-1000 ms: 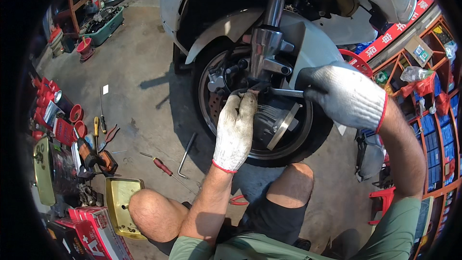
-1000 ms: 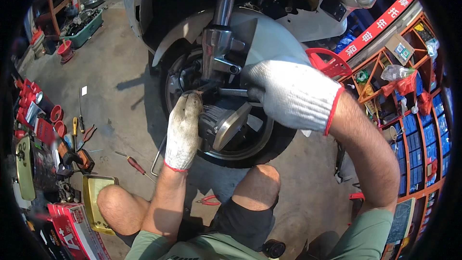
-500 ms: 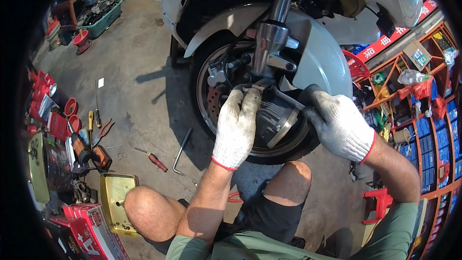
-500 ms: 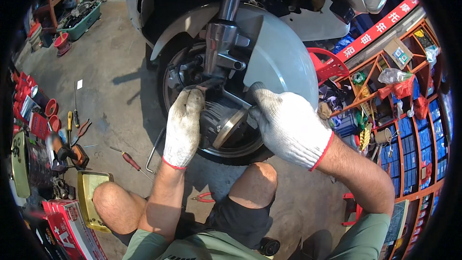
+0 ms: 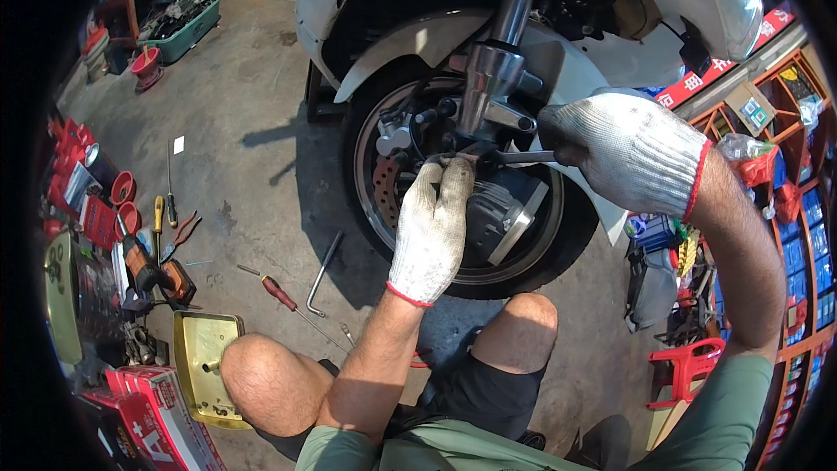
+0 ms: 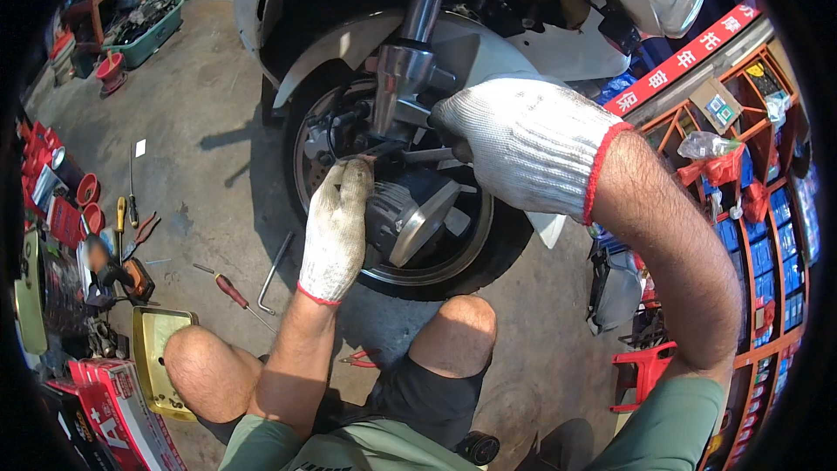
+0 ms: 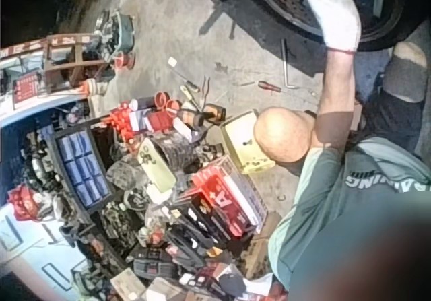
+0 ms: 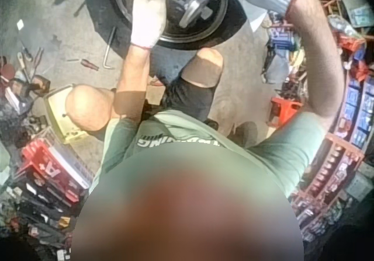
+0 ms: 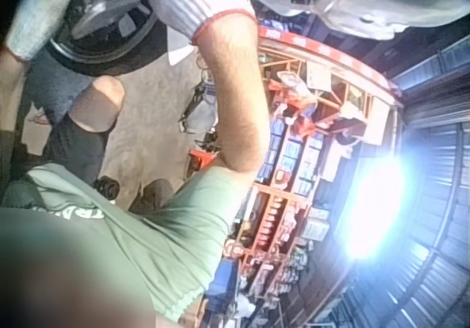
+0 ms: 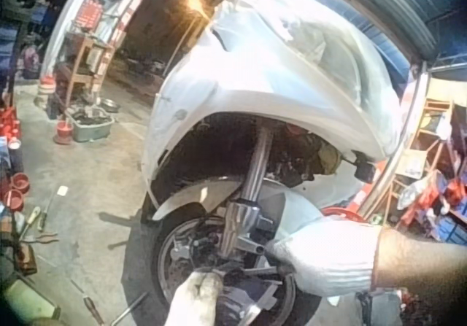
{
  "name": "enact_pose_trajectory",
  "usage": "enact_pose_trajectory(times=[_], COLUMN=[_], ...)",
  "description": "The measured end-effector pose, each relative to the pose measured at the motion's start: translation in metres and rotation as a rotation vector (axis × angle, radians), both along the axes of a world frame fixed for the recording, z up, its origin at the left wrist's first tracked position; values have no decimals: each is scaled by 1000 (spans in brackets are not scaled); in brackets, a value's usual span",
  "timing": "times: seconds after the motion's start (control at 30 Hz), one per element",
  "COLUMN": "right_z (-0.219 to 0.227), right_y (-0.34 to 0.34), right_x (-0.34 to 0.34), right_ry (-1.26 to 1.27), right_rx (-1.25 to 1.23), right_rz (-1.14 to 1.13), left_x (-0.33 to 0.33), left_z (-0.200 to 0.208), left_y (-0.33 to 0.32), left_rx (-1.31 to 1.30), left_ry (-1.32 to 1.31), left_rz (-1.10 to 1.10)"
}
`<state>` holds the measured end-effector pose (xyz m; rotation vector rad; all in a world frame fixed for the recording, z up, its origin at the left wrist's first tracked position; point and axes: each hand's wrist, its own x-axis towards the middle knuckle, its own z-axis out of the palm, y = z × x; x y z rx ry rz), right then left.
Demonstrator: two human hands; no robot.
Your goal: The person uses a wrench to loosen and remove bolts from the motorcycle's front brake caliper. They detach the caliper from the brake disc and set it aside, then reattach it and tighten the bolts.
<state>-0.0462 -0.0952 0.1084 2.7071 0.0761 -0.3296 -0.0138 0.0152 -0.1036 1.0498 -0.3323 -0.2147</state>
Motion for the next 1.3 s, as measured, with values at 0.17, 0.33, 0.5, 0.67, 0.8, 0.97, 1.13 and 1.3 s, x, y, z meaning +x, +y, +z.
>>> enact_pose_trajectory(times=[0.17, 0.33, 0.5, 0.67, 0.8, 0.97, 1.13, 1.3], right_z=[-13, -46, -25, -6, 0, -25, -44, -15], right_y=[-1, -15, -7, 2, 8, 1, -10, -6], right_x=[-17, -47, -41, -12, -2, -29, -46, -29], right_ry=[-18, -125, -68, -9, 12, -21, -126, -32], right_rx=[112, 293, 297, 59, -66, 278, 333, 129], right_rz=[-13, -88, -57, -13, -95, -84, -26, -45], left_x=[0, 1, 1, 2, 2, 4, 5, 3], left_z=[-2, -1, -2, -4, -5, -6, -10, -6], left_y=[0, 2, 1, 2, -1, 3, -1, 1], left_rx=[-3, 14, 34, 25, 41, 41, 45, 10], left_ry=[-17, -34, -15, -21, -30, -36, -34, -33], left_rz=[19, -12, 17, 22, 24, 20, 2, 12])
